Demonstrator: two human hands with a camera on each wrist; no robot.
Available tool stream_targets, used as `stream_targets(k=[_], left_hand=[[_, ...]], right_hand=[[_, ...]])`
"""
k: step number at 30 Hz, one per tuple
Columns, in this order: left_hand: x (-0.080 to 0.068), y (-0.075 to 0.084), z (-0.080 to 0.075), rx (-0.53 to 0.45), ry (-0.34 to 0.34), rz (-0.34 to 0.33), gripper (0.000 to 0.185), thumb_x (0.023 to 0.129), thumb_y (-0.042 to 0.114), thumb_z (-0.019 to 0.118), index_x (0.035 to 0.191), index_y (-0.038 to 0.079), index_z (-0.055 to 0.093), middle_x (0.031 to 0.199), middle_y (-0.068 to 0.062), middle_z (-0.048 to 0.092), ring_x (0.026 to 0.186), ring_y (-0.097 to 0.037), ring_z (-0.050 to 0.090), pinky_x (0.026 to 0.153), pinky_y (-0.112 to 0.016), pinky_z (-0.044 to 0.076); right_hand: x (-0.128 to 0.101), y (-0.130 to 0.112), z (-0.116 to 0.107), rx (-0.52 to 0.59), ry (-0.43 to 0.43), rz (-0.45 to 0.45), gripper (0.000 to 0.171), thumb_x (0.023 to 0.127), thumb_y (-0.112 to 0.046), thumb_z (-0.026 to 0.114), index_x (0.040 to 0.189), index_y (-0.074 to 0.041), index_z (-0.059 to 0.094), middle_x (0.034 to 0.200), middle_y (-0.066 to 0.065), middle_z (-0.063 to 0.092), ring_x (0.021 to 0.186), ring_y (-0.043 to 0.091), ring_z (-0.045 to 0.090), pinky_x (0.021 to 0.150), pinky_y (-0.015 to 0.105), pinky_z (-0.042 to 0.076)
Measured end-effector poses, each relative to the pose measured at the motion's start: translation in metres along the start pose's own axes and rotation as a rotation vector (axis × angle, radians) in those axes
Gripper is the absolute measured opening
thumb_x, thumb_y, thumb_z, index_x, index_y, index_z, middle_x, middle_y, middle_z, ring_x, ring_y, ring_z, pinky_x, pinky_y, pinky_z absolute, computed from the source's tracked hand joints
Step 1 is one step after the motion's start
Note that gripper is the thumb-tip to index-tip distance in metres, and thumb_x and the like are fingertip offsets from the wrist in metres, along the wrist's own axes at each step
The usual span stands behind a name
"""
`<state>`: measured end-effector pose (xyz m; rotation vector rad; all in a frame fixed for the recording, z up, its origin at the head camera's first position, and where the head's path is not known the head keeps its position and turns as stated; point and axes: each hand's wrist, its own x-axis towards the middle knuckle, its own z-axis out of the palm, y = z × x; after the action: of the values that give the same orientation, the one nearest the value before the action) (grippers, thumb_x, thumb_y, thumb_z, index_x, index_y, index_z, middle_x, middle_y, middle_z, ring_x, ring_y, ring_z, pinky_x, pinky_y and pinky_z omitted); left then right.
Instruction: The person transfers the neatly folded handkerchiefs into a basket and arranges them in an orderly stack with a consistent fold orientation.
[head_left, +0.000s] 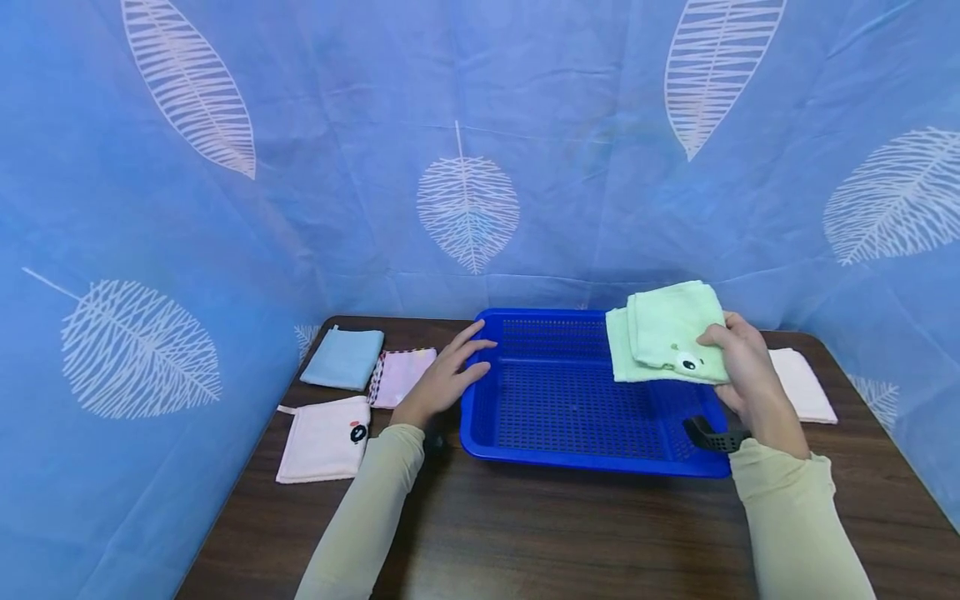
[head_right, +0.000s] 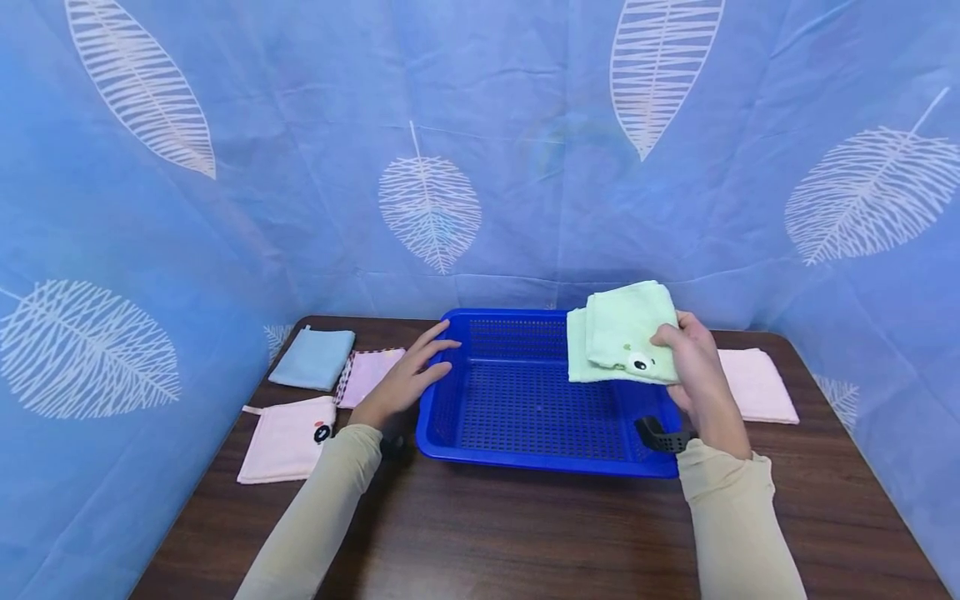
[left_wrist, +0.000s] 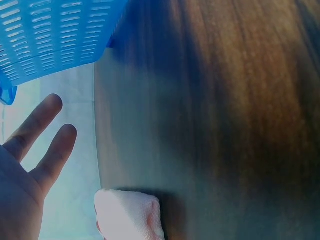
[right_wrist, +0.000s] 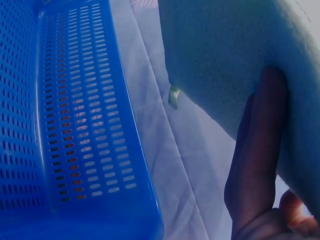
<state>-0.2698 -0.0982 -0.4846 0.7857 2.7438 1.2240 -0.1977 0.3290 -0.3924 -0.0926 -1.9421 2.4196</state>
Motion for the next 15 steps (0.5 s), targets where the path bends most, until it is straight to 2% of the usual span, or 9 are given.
stream_targets(k=[5,15], left_hand=[[0.0,-0.001,0.001,-0.009,0.009,-0.005,0.039,0.106,0.043,0.05,0.145,0.039,0.053,0.167,0.028,0.017,0.16,-0.021,0.018,0.121,-0.07,0.023],[0.0,-0.001,0.001,-0.01,0.01,-0.002,0.039,0.106,0.041,0.051,0.145,0.036,0.053,0.167,0.027,0.017,0.16,-0.022,0.017,0.121,-0.071,0.02]], right_hand=[[0.003,-0.001,0.003,-0.009,-0.007,0.011,0.025,0.1,0.0,0.046,0.12,-0.014,0.043,0.099,-0.006,0.065,0.081,0.007,0.072,0.065,0.023,0.06],[0.011,0.001,0.011,0.008,-0.036,0.038,0.026,0.099,0.003,0.043,0.12,-0.014,0.044,0.096,-0.006,0.066,0.079,0.007,0.072,0.063,0.024,0.06]])
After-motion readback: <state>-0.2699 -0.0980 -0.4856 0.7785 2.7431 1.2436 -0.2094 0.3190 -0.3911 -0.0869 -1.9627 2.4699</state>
